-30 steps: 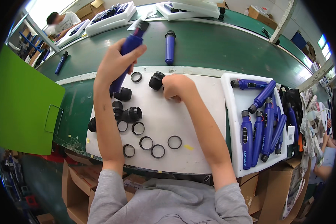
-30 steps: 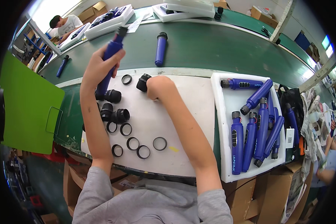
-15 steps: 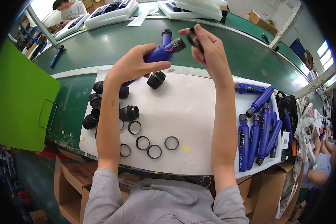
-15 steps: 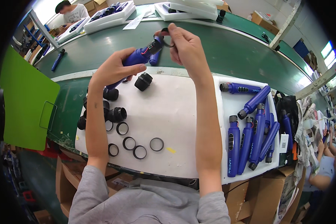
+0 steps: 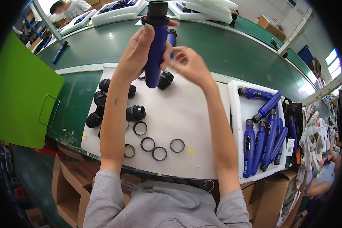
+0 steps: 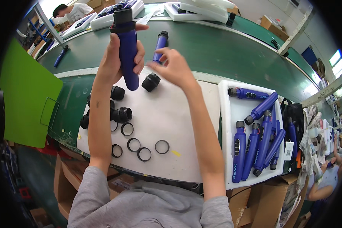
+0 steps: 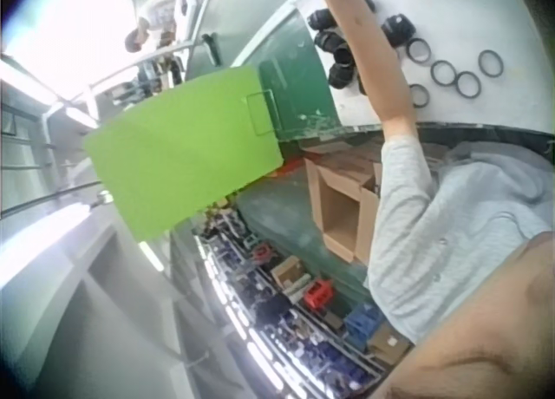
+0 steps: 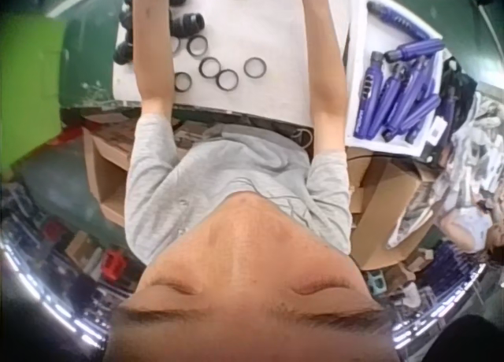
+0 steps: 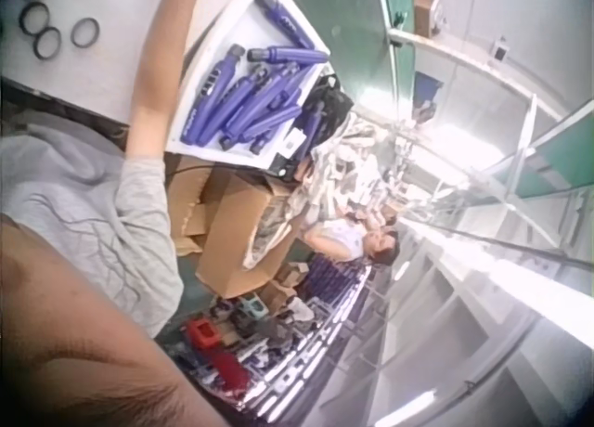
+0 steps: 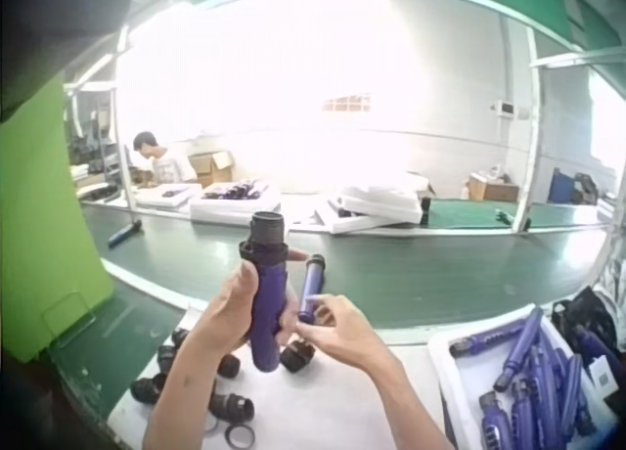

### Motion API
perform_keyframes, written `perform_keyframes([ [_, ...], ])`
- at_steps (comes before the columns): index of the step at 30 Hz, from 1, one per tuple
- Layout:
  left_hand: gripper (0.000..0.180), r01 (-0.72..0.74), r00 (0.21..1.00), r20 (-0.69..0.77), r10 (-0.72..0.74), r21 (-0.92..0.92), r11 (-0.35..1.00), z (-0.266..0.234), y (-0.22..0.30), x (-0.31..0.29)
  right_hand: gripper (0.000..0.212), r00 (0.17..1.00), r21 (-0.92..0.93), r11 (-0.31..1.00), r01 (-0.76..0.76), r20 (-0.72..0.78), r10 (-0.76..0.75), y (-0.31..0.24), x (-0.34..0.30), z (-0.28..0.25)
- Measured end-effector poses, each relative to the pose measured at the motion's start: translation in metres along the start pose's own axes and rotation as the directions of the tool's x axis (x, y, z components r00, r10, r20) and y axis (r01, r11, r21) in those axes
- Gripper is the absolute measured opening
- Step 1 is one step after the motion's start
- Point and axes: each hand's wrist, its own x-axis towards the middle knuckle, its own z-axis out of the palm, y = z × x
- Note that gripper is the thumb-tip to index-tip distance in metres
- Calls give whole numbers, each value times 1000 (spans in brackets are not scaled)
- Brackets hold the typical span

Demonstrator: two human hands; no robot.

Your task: The person assembles handheld microphones by attaching black mesh heads to blue bodies and securing them with black rings. They repeatedly pick up a body, fit a head, and tighten a ring, then place the completed unit aside and repeat the process with additional parts.

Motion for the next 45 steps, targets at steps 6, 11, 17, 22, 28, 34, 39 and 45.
perform_keyframes([
  [6, 81, 76, 996, -62, -70, 109, 991, 17, 5, 3, 72, 904, -140, 989, 47, 428, 18, 12, -14, 34],
  [11, 57, 73, 992, -115, -58, 126, 989, 16, -3, 1, 50, 972, -18, 999, 31, 232, -26, 6, -7, 24],
  [17, 37, 162, 986, -1, -167, 266, 950, 16, 0, 0, 59, 932, 448, 892, 60, -346, 111, -9, 6, -40],
  [22, 38, 250, 963, -11, -270, 410, 877, 30, 9, -2, 66, 967, 788, 564, 248, -235, -97, -47, -8, -80],
  [28, 45, 226, 974, -90, -207, 407, 885, 36, 7, -2, 65, 972, 531, 817, 224, -180, -149, -59, -13, -72],
  [34, 49, 258, 966, -148, -213, 465, 847, 36, 15, -4, 57, 952, 568, 779, 265, -282, -118, -60, -13, -68],
  [39, 36, 255, 966, -176, -191, 495, 831, 42, 14, -4, 53, 946, 561, 789, 252, -316, -77, -66, -14, -66],
  [45, 39, 253, 965, -208, -162, 558, 791, 42, 17, -5, 56, 931, 499, 825, 266, -355, -85, -71, -14, -62],
])
